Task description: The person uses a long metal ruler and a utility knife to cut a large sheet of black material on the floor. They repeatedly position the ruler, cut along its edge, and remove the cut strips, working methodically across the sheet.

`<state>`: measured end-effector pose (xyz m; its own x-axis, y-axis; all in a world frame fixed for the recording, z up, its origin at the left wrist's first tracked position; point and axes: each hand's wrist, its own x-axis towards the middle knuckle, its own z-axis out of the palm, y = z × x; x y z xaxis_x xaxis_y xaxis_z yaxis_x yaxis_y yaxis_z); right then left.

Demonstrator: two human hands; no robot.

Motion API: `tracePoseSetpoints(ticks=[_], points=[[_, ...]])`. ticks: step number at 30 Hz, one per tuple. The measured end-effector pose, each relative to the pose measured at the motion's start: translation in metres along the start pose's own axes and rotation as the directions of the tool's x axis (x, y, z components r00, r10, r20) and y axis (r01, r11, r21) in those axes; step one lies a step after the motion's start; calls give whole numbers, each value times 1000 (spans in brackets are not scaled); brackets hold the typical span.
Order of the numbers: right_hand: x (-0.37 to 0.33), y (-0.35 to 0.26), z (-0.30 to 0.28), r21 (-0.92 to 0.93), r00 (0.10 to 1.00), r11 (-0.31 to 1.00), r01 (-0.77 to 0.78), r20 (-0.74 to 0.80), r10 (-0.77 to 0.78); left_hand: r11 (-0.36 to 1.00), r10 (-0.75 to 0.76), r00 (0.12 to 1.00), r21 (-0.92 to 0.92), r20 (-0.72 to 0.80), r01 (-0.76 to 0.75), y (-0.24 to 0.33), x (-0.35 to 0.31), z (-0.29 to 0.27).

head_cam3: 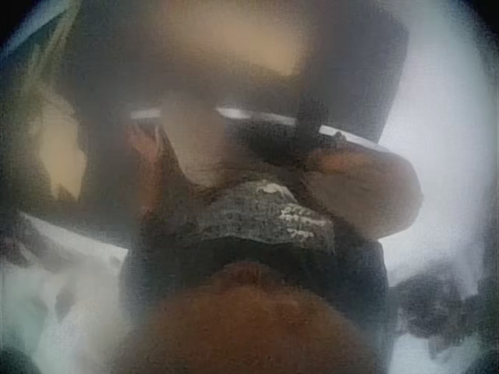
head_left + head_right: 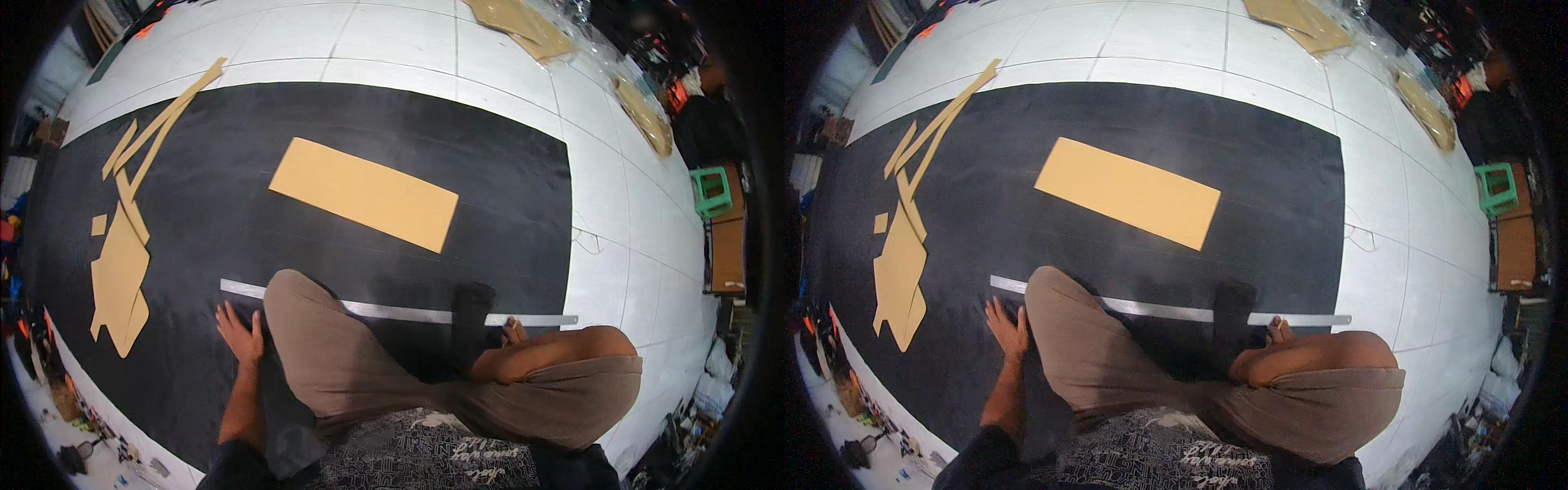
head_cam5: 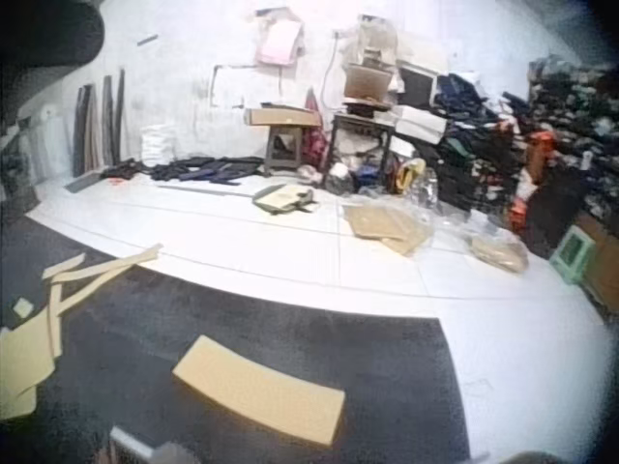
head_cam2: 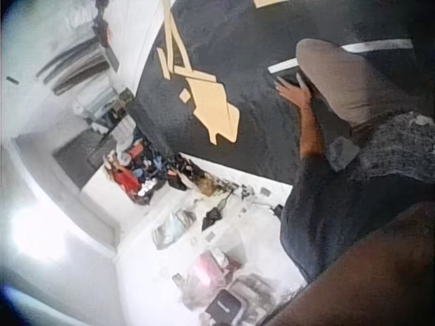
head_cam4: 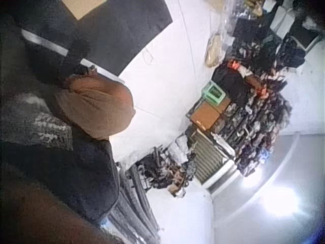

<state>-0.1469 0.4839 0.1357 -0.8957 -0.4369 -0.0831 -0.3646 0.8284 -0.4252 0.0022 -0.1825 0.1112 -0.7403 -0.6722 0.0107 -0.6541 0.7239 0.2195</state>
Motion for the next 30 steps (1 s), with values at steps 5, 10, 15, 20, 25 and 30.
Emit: tracePoseSetpoints(ticks=[5,10,15,20,25,30], points=[[16,-8,-16,-23,992,994,-107,62,108,951,-289,955,135,68,279,-18,-99,-15],[36,-20,-21,-67,966,981,-183,173,192,933,-335,942,138,-11,333,-23,-115,5],[41,-27,-37,-141,914,946,-291,251,318,943,-315,949,114,9,312,-12,-108,2],[53,-47,-42,-185,862,916,-356,313,399,925,-282,957,245,-68,290,-45,-124,21],[38,-62,-50,-208,817,875,-438,313,484,873,-318,939,346,-131,344,-55,-132,43],[10,-64,-36,-178,800,848,-499,281,530,883,-221,956,377,-195,281,-53,-126,41]])
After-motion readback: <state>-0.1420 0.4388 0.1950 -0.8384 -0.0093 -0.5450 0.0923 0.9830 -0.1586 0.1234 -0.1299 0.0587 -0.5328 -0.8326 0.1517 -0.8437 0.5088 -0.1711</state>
